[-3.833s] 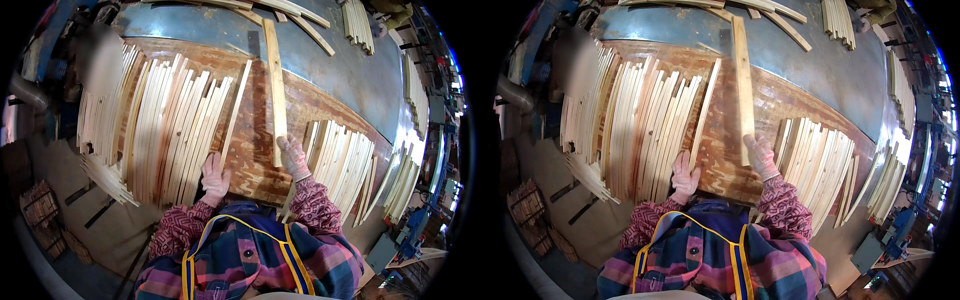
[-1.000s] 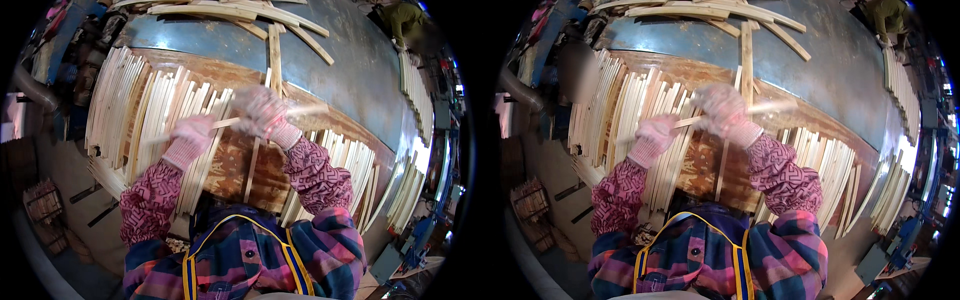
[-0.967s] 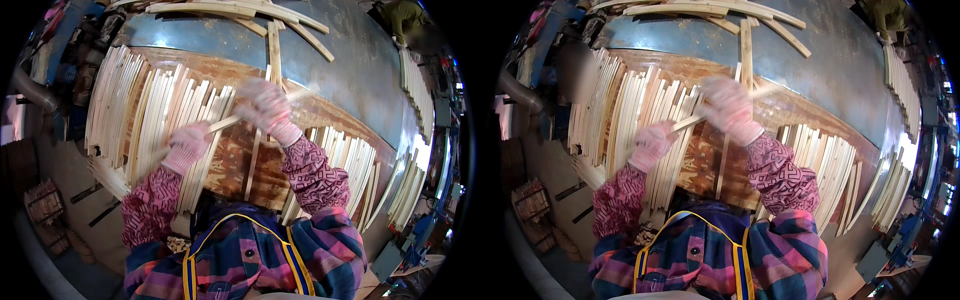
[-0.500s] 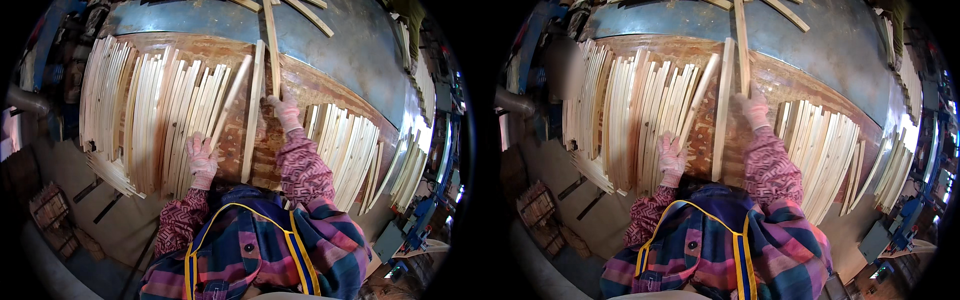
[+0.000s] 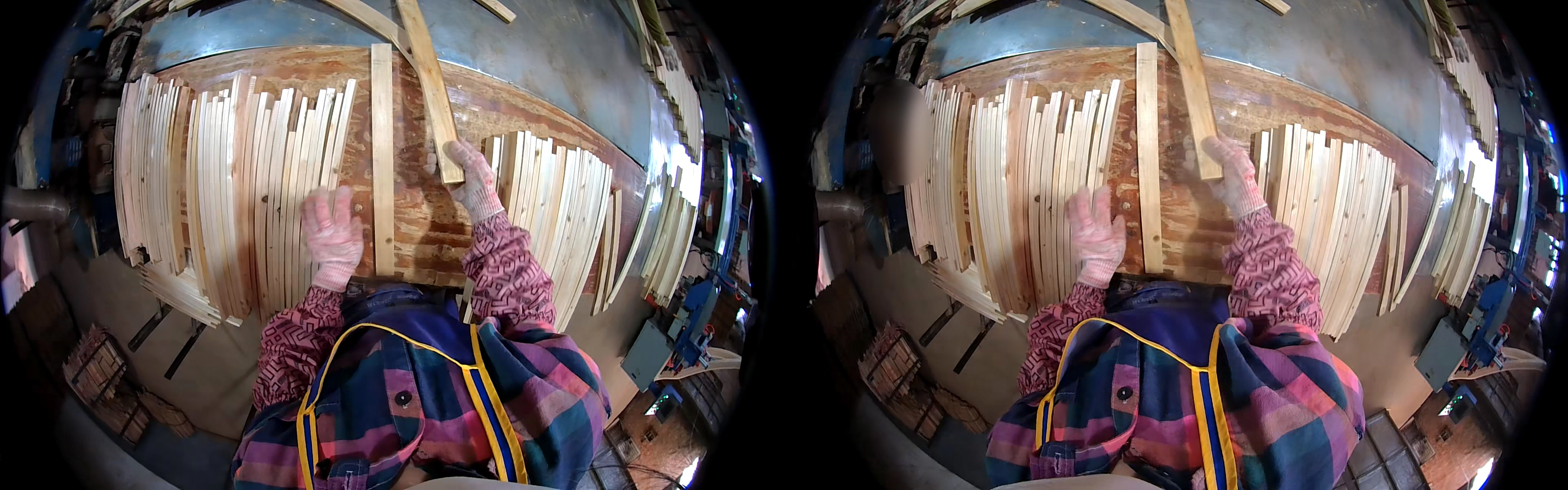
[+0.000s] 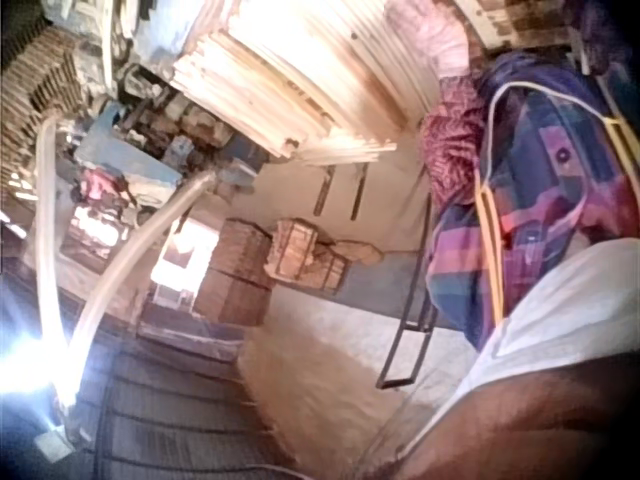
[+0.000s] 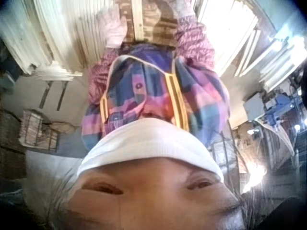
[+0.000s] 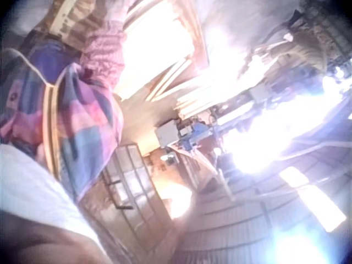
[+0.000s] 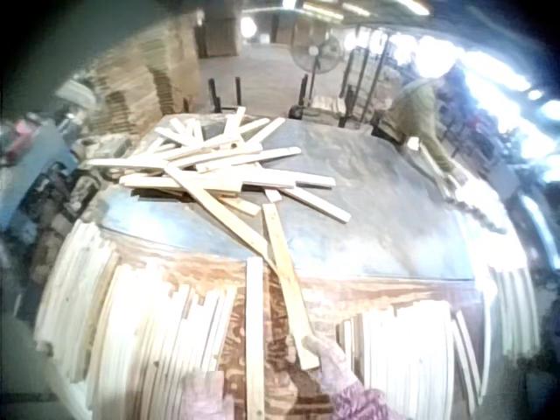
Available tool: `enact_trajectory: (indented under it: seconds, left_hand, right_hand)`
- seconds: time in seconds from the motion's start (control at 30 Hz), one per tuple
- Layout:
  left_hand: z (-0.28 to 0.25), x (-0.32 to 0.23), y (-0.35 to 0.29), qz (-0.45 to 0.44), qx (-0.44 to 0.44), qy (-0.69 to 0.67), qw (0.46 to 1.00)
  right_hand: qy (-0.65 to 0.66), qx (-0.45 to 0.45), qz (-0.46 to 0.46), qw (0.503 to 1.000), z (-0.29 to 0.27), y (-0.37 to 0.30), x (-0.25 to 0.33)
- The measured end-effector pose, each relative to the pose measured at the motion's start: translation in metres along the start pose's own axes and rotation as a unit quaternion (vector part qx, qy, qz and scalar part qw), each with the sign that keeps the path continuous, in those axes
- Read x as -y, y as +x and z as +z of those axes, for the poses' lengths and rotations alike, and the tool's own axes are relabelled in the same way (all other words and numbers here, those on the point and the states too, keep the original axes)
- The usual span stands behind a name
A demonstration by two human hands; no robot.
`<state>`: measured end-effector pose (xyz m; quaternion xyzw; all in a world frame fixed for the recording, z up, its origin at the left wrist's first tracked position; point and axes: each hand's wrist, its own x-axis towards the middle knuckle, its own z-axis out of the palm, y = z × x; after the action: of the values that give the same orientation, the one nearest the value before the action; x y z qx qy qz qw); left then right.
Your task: The person repeatedly picks up thin wooden planks from a pile on a workbench and stacks them into a neat, aligned pile. The person handles the planks one at a time, aligning them carefully before placing them onto the growing stack.
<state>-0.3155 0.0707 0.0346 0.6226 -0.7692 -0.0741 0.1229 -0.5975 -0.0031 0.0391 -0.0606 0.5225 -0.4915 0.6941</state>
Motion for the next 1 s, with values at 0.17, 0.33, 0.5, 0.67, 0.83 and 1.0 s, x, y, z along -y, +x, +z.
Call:
enact_trajectory:
  seconds: [0.17, 0.33, 0.5, 0.67, 0.83, 1.0]
  left_hand:
    - [-0.045, -0.014, 0.098, 0.113, -0.168, 0.069, 0.977]
    - [-0.159, 0.020, 0.169, 0.237, -0.134, 0.324, 0.906]
    - [-0.133, 0.063, 0.077, 0.059, 0.045, 0.139, 0.987]
    - [-0.061, 0.015, -0.012, -0.243, 0.142, -0.212, 0.936]
    - [-0.008, -0.008, -0.032, -0.307, 0.145, -0.078, 0.937]
    - [-0.015, -0.007, -0.005, -0.271, 0.210, 0.028, 0.939]
  right_hand:
    - [-0.446, 0.001, -0.114, 0.888, 0.017, -0.038, 0.033]
    - [-0.790, 0.101, -0.365, 0.482, 0.013, 0.001, 0.076]
    - [-0.748, -0.113, -0.379, 0.534, 0.060, 0.121, 0.127]
    - [-0.794, -0.369, -0.119, 0.469, -0.021, 0.237, 0.170]
    - [-0.783, -0.288, -0.085, 0.544, 0.010, 0.214, 0.235]
    - [-0.594, -0.061, -0.207, 0.775, 0.012, 0.172, 0.218]
